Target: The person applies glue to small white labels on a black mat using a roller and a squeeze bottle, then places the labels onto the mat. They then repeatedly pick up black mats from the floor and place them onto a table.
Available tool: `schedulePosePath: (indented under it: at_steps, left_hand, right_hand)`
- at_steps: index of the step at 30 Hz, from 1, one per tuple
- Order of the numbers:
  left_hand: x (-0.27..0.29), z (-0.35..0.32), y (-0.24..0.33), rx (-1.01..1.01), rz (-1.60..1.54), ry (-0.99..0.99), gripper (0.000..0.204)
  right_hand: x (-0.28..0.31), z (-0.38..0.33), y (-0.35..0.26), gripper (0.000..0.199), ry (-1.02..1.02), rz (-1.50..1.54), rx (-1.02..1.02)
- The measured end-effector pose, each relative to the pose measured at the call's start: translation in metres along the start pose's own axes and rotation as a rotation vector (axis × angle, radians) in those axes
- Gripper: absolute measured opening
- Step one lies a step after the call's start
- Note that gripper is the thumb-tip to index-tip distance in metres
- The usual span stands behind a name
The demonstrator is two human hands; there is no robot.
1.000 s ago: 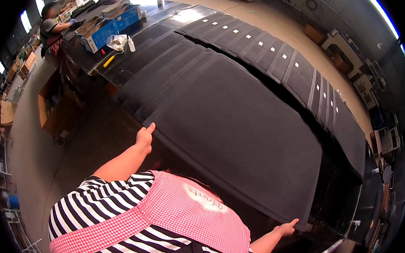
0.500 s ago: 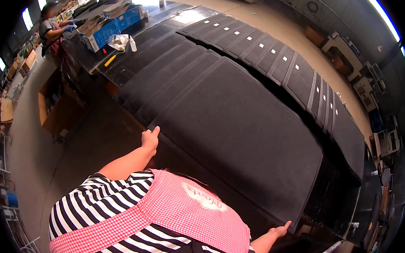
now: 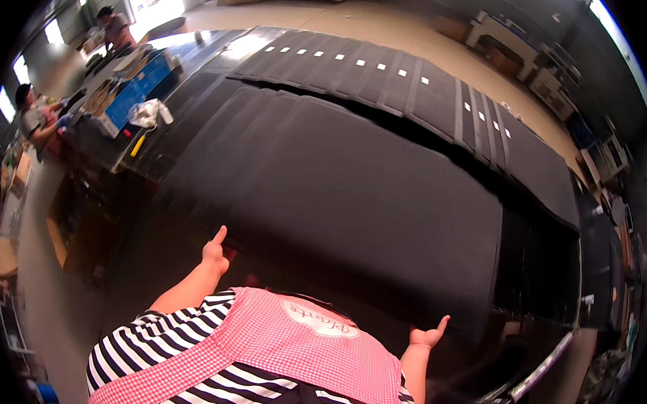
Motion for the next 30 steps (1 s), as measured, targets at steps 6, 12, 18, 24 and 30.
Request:
schedulePosePath:
  at_steps: [6, 12, 18, 24, 30]
  left_hand:
    - [-0.020, -0.043, 0.039, -0.186, 0.206, 0.223, 0.034]
    - [-0.016, -0.021, 0.037, -0.182, 0.198, 0.303, 0.038]
    - [-0.014, -0.039, 0.052, -0.044, 0.313, 0.247, 0.042]
    - [-0.024, -0.050, -0.015, 0.274, 0.434, -0.177, 0.064]
    - [-0.079, -0.056, -0.100, 0.085, 1.129, -0.835, 0.048]
  right_hand:
    - [-0.050, -0.031, -0.004, 0.051, -0.002, -0.061, 0.023]
    - [-0.073, -0.023, 0.005, 0.048, 0.001, -0.133, -0.061]
    - [-0.052, -0.009, 0.011, 0.051, 0.074, -0.123, 0.019]
    - [0.035, -0.041, 0.006, 0.072, 0.345, -0.100, 0.135]
    - [0.121, -0.097, 0.058, 0.041, 0.456, -0.564, -0.178]
Point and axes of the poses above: each hand's wrist, its own z-axis towards the middle knuckle, its own x-axis out of the back of the hand, y = z × x, the point moved 4 cm from there along z, towards the middle knuckle, and after that the axes turned 14 degrees about z, right-handed, at the moved point
